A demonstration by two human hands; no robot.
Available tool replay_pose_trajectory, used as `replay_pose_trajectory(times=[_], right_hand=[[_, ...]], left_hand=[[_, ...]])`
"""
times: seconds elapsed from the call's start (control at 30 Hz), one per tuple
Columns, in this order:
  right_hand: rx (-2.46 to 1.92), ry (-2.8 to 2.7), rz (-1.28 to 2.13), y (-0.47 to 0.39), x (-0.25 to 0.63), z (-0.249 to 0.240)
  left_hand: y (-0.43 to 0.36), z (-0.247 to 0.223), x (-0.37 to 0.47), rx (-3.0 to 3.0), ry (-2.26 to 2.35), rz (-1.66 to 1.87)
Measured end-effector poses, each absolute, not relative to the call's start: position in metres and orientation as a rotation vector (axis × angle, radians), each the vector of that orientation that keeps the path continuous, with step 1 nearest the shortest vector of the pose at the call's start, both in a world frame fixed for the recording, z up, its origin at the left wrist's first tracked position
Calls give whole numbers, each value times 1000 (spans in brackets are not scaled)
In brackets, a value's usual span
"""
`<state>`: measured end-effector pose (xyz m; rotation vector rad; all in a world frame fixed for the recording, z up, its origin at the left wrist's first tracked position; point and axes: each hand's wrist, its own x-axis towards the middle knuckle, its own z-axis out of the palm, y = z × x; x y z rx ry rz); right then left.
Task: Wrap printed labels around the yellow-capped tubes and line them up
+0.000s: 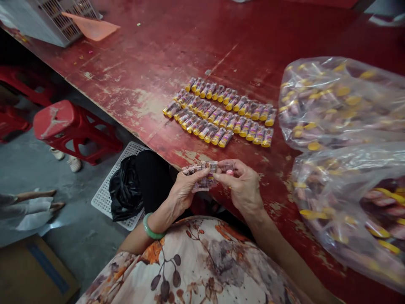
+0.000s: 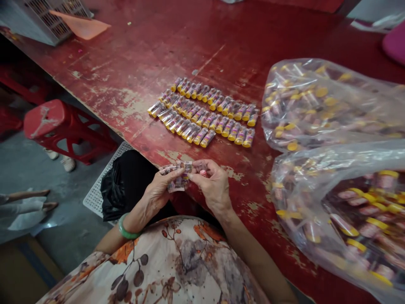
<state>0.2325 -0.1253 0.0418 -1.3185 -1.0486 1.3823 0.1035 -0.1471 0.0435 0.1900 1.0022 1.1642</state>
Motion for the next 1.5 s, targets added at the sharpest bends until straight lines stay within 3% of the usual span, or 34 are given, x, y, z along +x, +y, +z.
replay_pose_trajectory(times=[0.13,0.33,0.6,0.87,1.17,1.5], right_hand=[[-1291,-1360,1361,-121,246,52],[-1115,-1924,920,-150,272,67],[-885,-2042,421,-174,261,50],[-883,-1988,346,-174,258,49],[-1052,-1810,589,-180,263,55],[-900,-1947,373,-179,259,48]], left_hand=[[-148,43,96,205,1025,1191],[-145,39,96,120,1107,1319],[-149,46,102,84,1126,1318],[-153,48,104,56,1066,1303],[-152,41,105,88,1029,1316],[-153,38,109,11,936,1332]])
